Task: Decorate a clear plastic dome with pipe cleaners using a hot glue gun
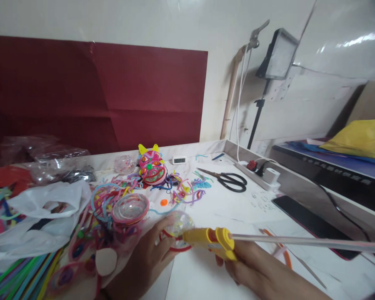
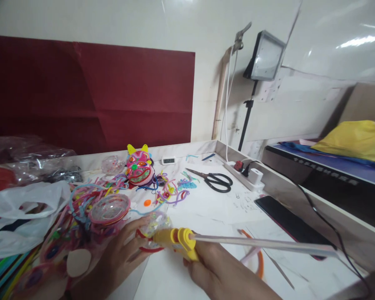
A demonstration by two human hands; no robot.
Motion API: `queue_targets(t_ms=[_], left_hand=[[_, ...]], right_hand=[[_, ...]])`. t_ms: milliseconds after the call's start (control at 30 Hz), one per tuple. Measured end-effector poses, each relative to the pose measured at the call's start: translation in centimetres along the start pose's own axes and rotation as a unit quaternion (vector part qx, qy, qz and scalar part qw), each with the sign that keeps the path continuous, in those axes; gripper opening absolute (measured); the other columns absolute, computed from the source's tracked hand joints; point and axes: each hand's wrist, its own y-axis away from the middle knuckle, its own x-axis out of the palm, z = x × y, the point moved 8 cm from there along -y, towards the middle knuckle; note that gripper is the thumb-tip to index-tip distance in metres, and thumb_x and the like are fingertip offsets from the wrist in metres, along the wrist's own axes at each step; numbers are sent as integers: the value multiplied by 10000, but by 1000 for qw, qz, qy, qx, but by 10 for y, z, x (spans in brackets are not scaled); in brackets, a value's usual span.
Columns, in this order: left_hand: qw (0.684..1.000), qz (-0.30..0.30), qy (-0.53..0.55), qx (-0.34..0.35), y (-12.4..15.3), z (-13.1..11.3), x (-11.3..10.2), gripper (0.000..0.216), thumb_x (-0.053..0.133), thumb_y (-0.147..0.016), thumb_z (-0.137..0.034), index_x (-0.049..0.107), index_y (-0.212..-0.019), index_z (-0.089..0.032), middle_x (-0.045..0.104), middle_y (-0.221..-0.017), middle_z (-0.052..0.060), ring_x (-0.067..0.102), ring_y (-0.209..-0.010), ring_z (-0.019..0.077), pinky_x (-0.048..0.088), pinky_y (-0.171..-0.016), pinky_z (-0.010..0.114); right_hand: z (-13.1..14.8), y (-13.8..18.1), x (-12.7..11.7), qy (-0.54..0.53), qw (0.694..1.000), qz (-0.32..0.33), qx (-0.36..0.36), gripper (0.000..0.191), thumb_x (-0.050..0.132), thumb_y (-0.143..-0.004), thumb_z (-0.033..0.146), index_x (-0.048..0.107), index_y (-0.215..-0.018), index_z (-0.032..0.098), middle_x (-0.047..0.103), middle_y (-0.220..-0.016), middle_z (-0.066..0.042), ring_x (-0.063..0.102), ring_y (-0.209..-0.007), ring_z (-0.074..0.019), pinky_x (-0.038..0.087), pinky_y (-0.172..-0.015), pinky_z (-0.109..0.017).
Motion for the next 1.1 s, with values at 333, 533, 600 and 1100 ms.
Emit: queue_targets(t_ms=[333,533,600,1100], left_hand=[[992,-30,-79,97,-5,-13,-8,272,626,-857,-132,586,-1104,-238,544,-1340,107,561,-1226,243,547,-979,353],[994,-9,-80,72,-2,-8,-5,283,606,-866,-138,585,-1128,-243,553,-1343,89,582,-1206,242,546,-980,347],[994,0,-78,74,-1,-7,-3,295,594,-874,-127,566,-1147,-236,525,-1375,98,556,-1237,253,530,-1001,360],[996,17,-70,48,-1,-5,-3,262,564,-888,-114,577,-1119,-238,494,-1408,93,523,-1270,238,520,-1014,357]], right_hand=[[7,-7,9,16,998,54,0,241,396,-868,265,615,-925,182,653,-857,-42,585,-796,-201,454,-713,-295],[14,-8,8,18,999,44,-17,219,399,-838,200,614,-871,178,640,-798,-24,574,-738,-179,451,-660,-266],[14,-7,6,18,999,31,-25,206,404,-839,204,609,-848,185,645,-789,-18,581,-730,-177,453,-658,-263],[-5,2,1,10,1000,2,10,232,453,-842,264,667,-907,204,698,-848,-20,638,-797,-198,494,-719,-251]])
